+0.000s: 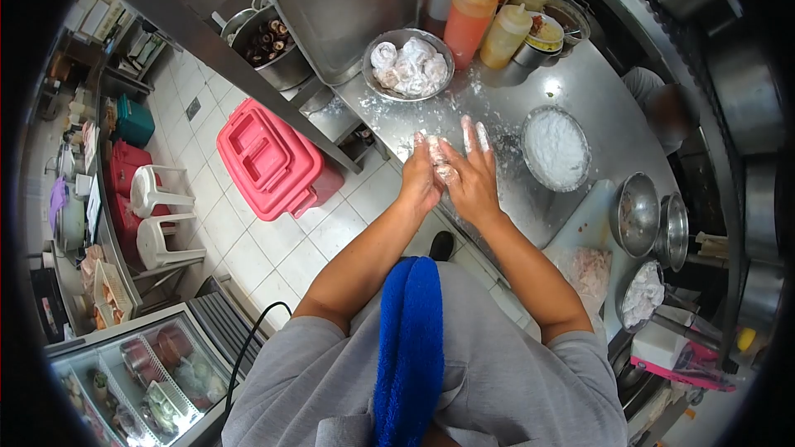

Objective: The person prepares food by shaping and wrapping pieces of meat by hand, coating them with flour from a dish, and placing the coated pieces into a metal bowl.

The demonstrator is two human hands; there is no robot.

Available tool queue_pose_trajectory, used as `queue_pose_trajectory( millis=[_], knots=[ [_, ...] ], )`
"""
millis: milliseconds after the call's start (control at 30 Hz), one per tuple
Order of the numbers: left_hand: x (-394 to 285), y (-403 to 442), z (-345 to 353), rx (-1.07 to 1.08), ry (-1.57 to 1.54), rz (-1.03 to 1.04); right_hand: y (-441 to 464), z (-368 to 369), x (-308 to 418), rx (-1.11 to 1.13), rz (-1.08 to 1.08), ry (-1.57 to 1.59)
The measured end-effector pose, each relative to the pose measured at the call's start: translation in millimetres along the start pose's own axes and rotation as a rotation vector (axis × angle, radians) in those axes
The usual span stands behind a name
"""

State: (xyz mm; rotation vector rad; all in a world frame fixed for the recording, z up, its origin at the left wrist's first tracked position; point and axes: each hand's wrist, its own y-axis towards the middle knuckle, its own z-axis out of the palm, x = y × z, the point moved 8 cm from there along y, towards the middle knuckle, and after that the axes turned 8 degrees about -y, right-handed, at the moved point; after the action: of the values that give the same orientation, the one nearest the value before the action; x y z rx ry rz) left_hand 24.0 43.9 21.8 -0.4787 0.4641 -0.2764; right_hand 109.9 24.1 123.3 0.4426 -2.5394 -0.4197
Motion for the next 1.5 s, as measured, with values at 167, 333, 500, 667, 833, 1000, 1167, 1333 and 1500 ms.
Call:
queue_pose_trajectory(
  millis=[167,333,500,667,833,1000,1167,1333,1500],
  knots=[
    [2.8,-3.3,2.2,0.007,0.037,-0.048,-0.6,1.8,4.3,0.002,-0.057,0.008],
    [4.0,0.0,0.0,0.028,-0.004,-0.017,-0.6,3.0,0.9,-0.034,-0.049,-0.011],
    [0.5,-4.1,14.7,0.033,-0.055,-0.015,0.6,-4.6,-6.4,-0.101,0.008,0.074],
    [4.5,-1.5,5.2,-0.012,-0.017,-0.084,-4.3,3.3,2.8,0.041,-0.094,0.028],
    [5.0,7.6,6.1,0.15,-0.142,-0.083,0.9,-20.8,-28.5,-0.134,0.042,0.161],
    [5.2,2.1,13.1,0.144,-0.132,-0.122,6.4,-29.6,-43.7,-0.134,0.145,0.169],
    [10.0,-0.6,21.1,0.181,-0.146,-0.163,5.4,-25.2,-50.0,-0.101,0.268,0.279],
    [17.7,-2.1,21.4,0.126,-0.102,-0.133,3.4,-11.4,-47.4,-0.153,0.349,0.357],
    [25.8,1.8,13.7,0.124,-0.096,-0.16,-1.7,2.8,-45.0,-0.114,0.406,0.389]
  ],
)
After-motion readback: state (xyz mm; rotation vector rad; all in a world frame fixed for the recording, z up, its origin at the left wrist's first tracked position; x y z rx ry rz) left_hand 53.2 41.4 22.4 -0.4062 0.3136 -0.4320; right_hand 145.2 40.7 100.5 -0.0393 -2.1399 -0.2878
